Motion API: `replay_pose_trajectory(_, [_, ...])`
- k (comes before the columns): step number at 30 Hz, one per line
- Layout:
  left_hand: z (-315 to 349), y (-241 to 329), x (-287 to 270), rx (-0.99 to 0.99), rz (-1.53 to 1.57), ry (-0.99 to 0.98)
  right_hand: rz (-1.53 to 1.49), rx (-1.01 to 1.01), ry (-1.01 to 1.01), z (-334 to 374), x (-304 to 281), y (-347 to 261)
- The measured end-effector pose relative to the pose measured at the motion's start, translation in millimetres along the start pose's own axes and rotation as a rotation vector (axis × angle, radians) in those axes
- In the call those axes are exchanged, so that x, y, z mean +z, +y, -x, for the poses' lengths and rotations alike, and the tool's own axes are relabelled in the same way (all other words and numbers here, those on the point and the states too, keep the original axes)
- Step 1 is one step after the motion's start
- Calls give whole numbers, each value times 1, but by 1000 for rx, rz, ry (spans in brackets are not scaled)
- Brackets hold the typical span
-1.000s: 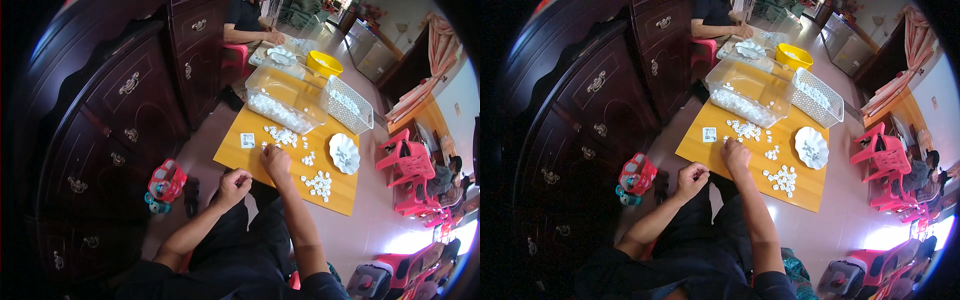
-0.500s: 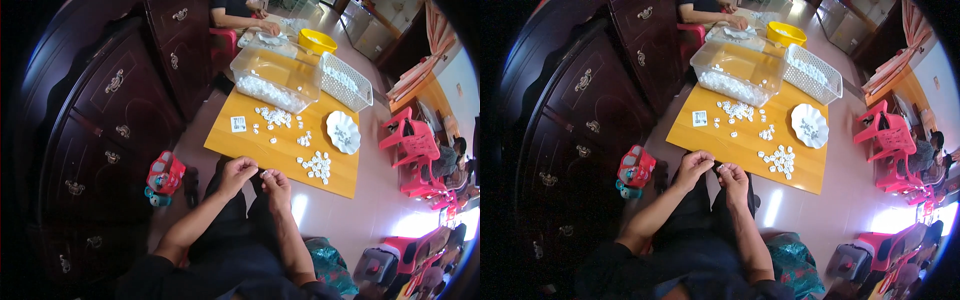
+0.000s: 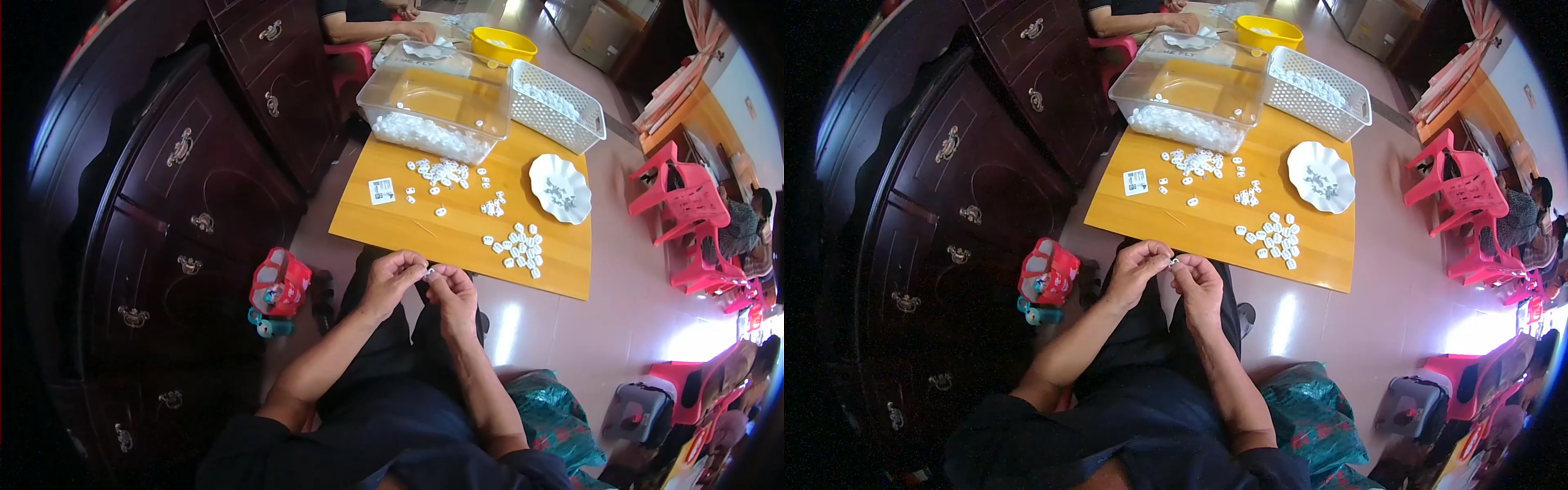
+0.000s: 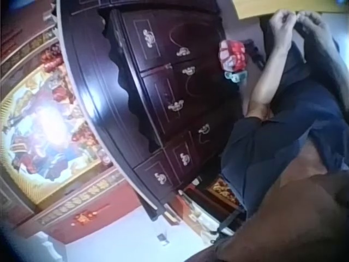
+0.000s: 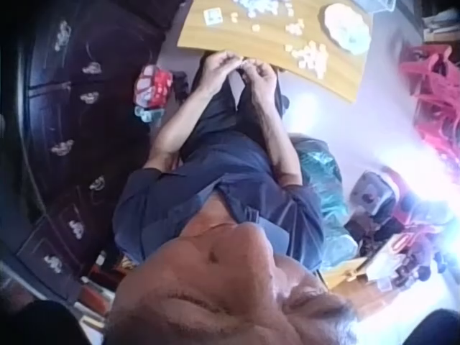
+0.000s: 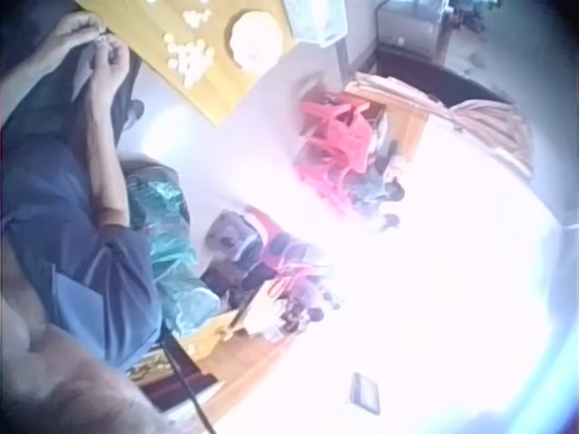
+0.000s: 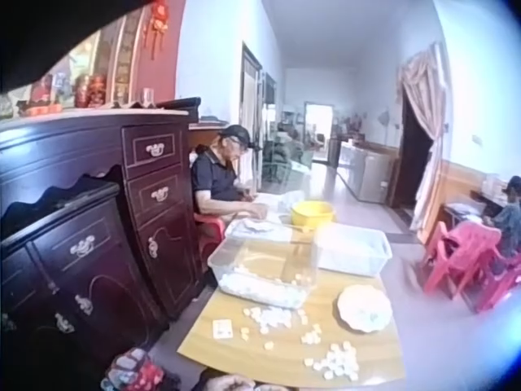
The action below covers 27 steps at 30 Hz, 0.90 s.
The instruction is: Sorting and inspecting small white round parts on a table into a clear container.
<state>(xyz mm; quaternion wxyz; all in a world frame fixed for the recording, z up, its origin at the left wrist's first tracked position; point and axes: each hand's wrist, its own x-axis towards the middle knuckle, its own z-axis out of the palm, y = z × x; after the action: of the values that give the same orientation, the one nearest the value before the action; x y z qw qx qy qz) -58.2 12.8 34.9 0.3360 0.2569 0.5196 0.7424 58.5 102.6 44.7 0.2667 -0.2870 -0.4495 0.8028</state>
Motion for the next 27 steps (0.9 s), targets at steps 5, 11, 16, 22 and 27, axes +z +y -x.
replay_pose_trajectory(5, [0, -2, 1, 10, -58, -32, -14, -17, 17, 2, -2, -1])
replay_pose_trajectory(11, [-3, 5, 2, 14, -162, -78, 3, -40, 33, 2, 0, -5])
replay_pose_trajectory(16, [-7, 7, 5, 1, -150, -83, 4, -70, 19, -2, -3, -2])
replay_pose_trajectory(22, [-30, 9, 6, 72, -132, -71, -70, -81, 60, -8, -11, -7])
replay_pose_trajectory(27, [-93, 23, 3, 532, -906, 60, -88, -91, 130, -11, -30, -7])
